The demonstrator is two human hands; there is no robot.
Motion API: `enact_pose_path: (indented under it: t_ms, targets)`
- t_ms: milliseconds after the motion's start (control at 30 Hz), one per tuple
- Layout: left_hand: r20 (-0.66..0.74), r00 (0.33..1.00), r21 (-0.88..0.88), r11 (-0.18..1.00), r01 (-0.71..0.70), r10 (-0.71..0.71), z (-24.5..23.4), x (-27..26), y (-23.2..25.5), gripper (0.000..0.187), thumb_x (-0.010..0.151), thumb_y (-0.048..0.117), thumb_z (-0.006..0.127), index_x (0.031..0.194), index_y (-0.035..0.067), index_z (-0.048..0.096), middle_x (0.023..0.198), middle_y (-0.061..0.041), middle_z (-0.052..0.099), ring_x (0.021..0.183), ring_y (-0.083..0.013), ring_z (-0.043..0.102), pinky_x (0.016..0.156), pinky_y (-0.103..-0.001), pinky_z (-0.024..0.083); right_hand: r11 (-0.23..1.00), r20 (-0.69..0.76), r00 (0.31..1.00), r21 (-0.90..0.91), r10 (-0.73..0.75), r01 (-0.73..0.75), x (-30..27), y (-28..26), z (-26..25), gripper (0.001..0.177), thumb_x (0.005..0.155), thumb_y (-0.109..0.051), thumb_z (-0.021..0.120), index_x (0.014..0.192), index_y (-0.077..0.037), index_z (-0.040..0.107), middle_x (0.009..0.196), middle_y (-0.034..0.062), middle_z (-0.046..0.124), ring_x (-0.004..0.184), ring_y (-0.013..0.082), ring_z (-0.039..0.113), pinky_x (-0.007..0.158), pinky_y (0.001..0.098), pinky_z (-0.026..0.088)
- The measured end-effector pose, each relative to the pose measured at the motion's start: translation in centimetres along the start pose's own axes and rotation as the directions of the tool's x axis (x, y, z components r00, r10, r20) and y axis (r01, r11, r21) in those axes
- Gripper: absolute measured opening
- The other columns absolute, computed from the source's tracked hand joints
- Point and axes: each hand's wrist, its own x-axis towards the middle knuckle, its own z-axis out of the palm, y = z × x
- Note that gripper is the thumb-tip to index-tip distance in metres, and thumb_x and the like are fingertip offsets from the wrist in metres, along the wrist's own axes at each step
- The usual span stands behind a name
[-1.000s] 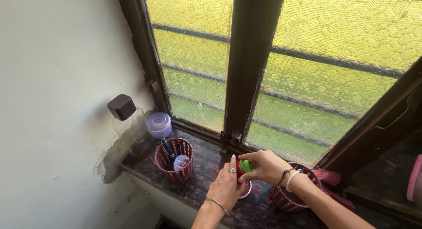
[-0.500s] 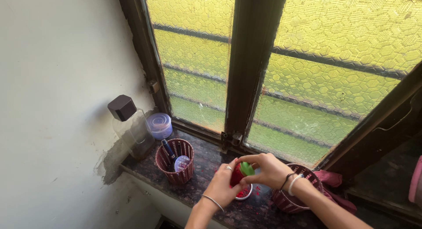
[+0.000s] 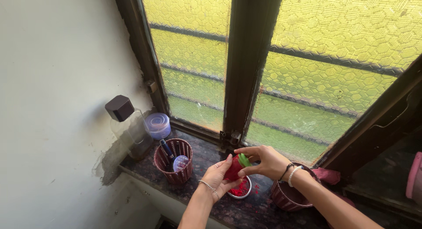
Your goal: The person wipes a bottle with a cloth, cleans a comb, and then arranges various items including pens, a small container, and rings into two plastic baskets on a window ledge.
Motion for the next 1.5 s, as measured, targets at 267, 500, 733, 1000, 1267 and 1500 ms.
enact_pose_path:
  t_ms: [267, 500, 733, 1000, 1267, 1500]
  targets:
    - [-0.058, 0.996, 0.03, 0.997, -0.071, 0.072, 0.1, 0.8, -0.1, 0.048, 0.097, 0.042, 0.063, 0.122, 0.001, 0.062, 0.107, -0.013, 0.072, 0.09, -0.0228, 0.073, 0.077, -0.037, 0.065, 0.996, -0.048, 0.998, -0.076, 0.042, -0.046, -0.2, -1.0, 0.0, 0.085, 0.063, -0.039, 0.092, 0.142, -0.022, 0.064, 0.114, 0.0118, 0.079, 0.109, 0.0223, 0.076, 0.095, 0.0362, 0.059]
    - [0.049, 0.991, 0.37, 0.919, -0.135, 0.126, -1.3, -0.6, 0.8, 0.053, 0.088, 0.024, 0.06, 0.139, 0.01, 0.054, 0.115, -0.008, 0.072, 0.096, -0.0194, 0.071, 0.083, -0.036, 0.057, 0.998, 0.011, 1.0, -0.06, 0.016, -0.016, 0.9, 0.3, -0.2, 0.075, 0.068, -0.042, 0.088, 0.134, -0.014, 0.065, 0.111, 0.013, 0.08, 0.104, 0.0235, 0.08, 0.093, 0.0358, 0.061]
    - [0.24, 0.852, 0.863, 0.3, -0.407, 0.466, 0.0, -3.7, 1.0, 0.076, 0.072, 0.018, 0.089, 0.138, 0.006, 0.054, 0.12, -0.013, 0.073, 0.112, -0.0245, 0.072, 0.096, -0.035, 0.055, 0.986, 0.042, 0.999, -0.167, -0.015, 0.022, 1.7, -0.3, 0.8, 0.079, 0.067, -0.049, 0.088, 0.134, -0.014, 0.067, 0.117, 0.016, 0.077, 0.107, 0.0269, 0.076, 0.095, 0.0373, 0.059]
    - [0.185, 0.795, 0.89, 0.244, -0.385, 0.577, 1.5, -7.0, 1.3, 0.081, 0.072, 0.018, 0.084, 0.145, 0.016, 0.048, 0.112, -0.017, 0.073, 0.105, -0.0337, 0.072, 0.09, -0.041, 0.057, 0.95, 0.004, 0.996, -0.302, -0.084, 0.081, 1.8, -2.4, 2.6, 0.103, 0.062, -0.048, 0.091, 0.144, -0.002, 0.049, 0.118, 0.0204, 0.073, 0.111, 0.0331, 0.072, 0.097, 0.039, 0.056]
    - [0.146, 0.721, 0.938, 0.137, -0.319, 0.677, -1.2, -6.9, 1.1, 0.061, 0.081, 0.025, 0.084, 0.136, 0.019, 0.057, 0.117, -0.016, 0.07, 0.109, -0.0351, 0.071, 0.092, -0.042, 0.057, 0.967, -0.024, 0.99, -0.214, 0.14, -0.141, 2.4, 0.9, 4.2, 0.06, 0.08, -0.048, 0.078, 0.111, 0.002, 0.067, 0.103, 0.0191, 0.078, 0.098, 0.0297, 0.077, 0.088, 0.0416, 0.059]
    - [0.042, 0.696, 0.967, 0.146, -0.209, 0.717, -2.8, -6.3, -0.1, 0.064, 0.079, 0.023, 0.083, 0.136, 0.021, 0.054, 0.123, -0.012, 0.068, 0.111, -0.0357, 0.068, 0.093, -0.044, 0.055, 0.782, -0.056, 0.936, -0.534, 0.348, -0.323, 3.8, 9.3, 9.3, 0.027, 0.085, -0.021, 0.067, 0.09, 0.005, 0.072, 0.098, 0.0281, 0.071, 0.101, 0.0372, 0.071, 0.091, 0.0419, 0.058]
